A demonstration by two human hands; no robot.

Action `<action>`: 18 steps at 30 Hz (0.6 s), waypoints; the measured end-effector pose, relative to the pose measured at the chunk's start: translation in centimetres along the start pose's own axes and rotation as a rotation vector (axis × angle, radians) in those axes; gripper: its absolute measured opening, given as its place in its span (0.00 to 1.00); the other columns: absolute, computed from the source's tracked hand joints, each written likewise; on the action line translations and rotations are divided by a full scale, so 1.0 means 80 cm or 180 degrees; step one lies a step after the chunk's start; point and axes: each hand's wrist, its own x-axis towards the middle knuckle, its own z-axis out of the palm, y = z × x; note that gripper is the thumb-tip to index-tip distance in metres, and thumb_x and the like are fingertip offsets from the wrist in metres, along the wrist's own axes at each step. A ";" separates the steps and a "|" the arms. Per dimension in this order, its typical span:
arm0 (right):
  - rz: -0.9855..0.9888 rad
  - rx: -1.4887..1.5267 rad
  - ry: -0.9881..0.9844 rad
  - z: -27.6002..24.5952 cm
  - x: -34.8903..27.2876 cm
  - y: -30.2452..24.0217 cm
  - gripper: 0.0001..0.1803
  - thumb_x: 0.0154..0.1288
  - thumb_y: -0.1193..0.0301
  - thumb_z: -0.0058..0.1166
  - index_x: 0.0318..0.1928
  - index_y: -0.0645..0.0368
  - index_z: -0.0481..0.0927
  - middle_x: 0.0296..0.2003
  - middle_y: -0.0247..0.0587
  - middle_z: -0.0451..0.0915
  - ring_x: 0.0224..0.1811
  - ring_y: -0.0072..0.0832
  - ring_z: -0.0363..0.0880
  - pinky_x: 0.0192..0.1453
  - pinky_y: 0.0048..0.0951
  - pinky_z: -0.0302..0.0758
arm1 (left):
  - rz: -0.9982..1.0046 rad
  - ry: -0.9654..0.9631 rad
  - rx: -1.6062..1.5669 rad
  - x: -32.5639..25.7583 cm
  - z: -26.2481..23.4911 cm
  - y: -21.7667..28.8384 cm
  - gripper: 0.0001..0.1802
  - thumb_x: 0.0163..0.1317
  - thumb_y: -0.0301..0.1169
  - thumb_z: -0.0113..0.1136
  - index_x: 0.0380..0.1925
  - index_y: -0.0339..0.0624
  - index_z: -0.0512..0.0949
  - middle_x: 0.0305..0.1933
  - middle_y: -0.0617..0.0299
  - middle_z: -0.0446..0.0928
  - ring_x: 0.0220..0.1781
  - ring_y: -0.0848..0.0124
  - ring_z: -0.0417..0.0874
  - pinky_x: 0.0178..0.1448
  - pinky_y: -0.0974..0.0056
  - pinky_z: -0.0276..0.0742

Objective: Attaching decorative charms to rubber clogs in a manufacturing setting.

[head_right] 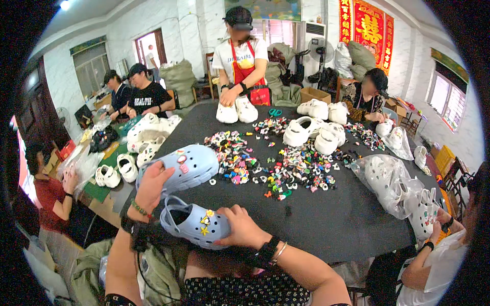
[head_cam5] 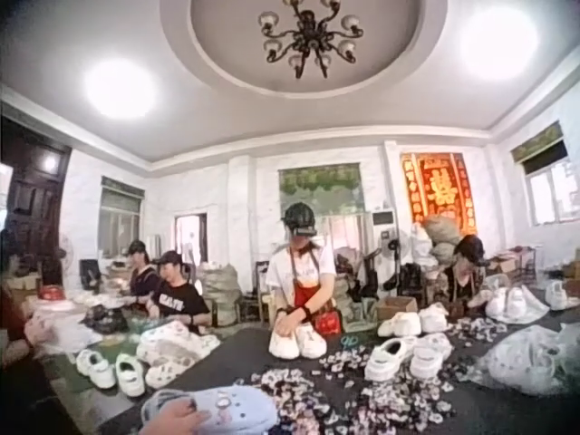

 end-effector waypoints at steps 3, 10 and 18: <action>0.0169 0.0039 -0.0097 0.002 -0.005 0.002 0.45 0.42 0.54 0.75 0.61 0.55 0.70 0.49 0.51 0.72 0.56 0.50 0.69 0.63 0.44 0.69 | 0.0161 -0.0136 0.0968 0.014 0.006 -0.007 0.11 0.64 0.29 0.59 0.41 0.32 0.76 0.36 0.65 0.77 0.37 0.79 0.73 0.42 0.69 0.70; 0.0023 -0.0656 0.0021 -0.013 -0.002 -0.043 0.60 0.37 0.52 0.78 0.70 0.50 0.57 0.65 0.61 0.60 0.64 0.60 0.66 0.64 0.58 0.67 | -0.0312 0.0090 -0.0268 0.038 -0.019 0.035 0.13 0.66 0.32 0.57 0.43 0.32 0.79 0.41 0.60 0.82 0.40 0.73 0.83 0.47 0.66 0.78; 0.0158 -0.0246 -0.0516 -0.005 0.016 -0.038 0.63 0.34 0.59 0.79 0.72 0.46 0.54 0.59 0.57 0.69 0.59 0.57 0.71 0.61 0.53 0.71 | -0.0338 0.0307 -0.1397 0.033 -0.061 0.099 0.12 0.68 0.28 0.53 0.47 0.31 0.77 0.43 0.56 0.82 0.43 0.67 0.84 0.51 0.61 0.80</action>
